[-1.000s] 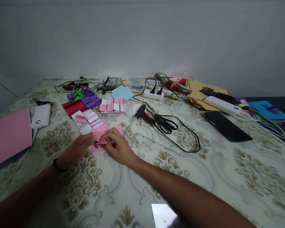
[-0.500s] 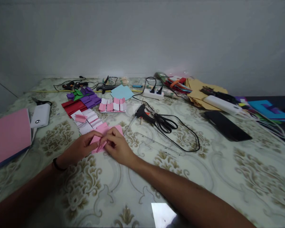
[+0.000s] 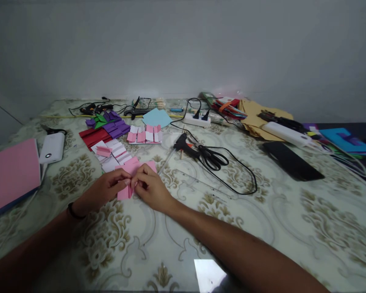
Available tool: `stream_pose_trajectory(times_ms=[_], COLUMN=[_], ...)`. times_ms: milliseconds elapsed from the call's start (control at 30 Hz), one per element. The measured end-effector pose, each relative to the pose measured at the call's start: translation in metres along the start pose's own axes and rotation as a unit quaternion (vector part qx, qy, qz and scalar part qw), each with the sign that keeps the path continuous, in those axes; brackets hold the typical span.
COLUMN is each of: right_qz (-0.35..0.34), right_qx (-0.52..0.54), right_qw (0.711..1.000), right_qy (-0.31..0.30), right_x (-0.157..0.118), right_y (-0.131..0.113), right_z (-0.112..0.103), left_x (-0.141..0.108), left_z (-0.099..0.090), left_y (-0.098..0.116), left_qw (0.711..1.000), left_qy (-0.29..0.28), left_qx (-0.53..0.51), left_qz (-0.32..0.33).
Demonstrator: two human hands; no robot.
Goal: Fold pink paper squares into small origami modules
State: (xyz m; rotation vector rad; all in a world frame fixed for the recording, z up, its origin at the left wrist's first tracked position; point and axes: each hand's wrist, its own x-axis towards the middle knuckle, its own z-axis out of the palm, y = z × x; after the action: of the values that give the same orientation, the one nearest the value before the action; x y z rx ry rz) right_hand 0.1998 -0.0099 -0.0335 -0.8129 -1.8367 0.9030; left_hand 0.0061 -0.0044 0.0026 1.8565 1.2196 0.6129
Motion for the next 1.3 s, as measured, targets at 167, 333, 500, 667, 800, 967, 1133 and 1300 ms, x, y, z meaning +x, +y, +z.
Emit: stream_pose_trajectory(times_ms=[167,333,500,667,800,967,1133,1300], right_qz=[0.003,0.001,-0.004,-0.015,-0.009,0.04,0.135,0.145], right_qx=[-0.003,-0.001,-0.001,-0.009,-0.013,-0.021,0.029,0.053], right_qw=[1.0,1.0,1.0,0.999,0.999,0.998,0.99,0.988], right_qy=[0.003,0.003,0.012,0.03,0.035,0.035,0.036,0.011], right_x=[-0.001,-0.001,0.0,0.001,0.002,0.003,0.002,0.002], right_y=[-0.001,-0.001,-0.003,-0.002,-0.002,-0.005,-0.004,-0.003], right_z=[0.0,0.0,0.0,0.0,-0.003,-0.002,0.001,0.0], left_x=[-0.002,-0.002,-0.002,-0.002,0.001,0.002,0.002,0.002], left_z=[0.003,0.004,0.005,0.004,0.002,0.002,0.002,0.002], left_y=[0.002,-0.002,-0.007,-0.008,-0.008,-0.009,-0.009,-0.009], left_qw=[1.0,0.999,0.999,0.996,0.99,0.986,0.981,0.981], left_qy=[-0.014,-0.014,-0.009,0.028,0.092,0.112,0.135,0.122], left_qx=[0.0,-0.037,-0.036,-0.079,-0.109,-0.12,-0.138,-0.153], left_qz=[-0.002,-0.007,-0.006,-0.017,-0.005,-0.001,0.02,0.02])
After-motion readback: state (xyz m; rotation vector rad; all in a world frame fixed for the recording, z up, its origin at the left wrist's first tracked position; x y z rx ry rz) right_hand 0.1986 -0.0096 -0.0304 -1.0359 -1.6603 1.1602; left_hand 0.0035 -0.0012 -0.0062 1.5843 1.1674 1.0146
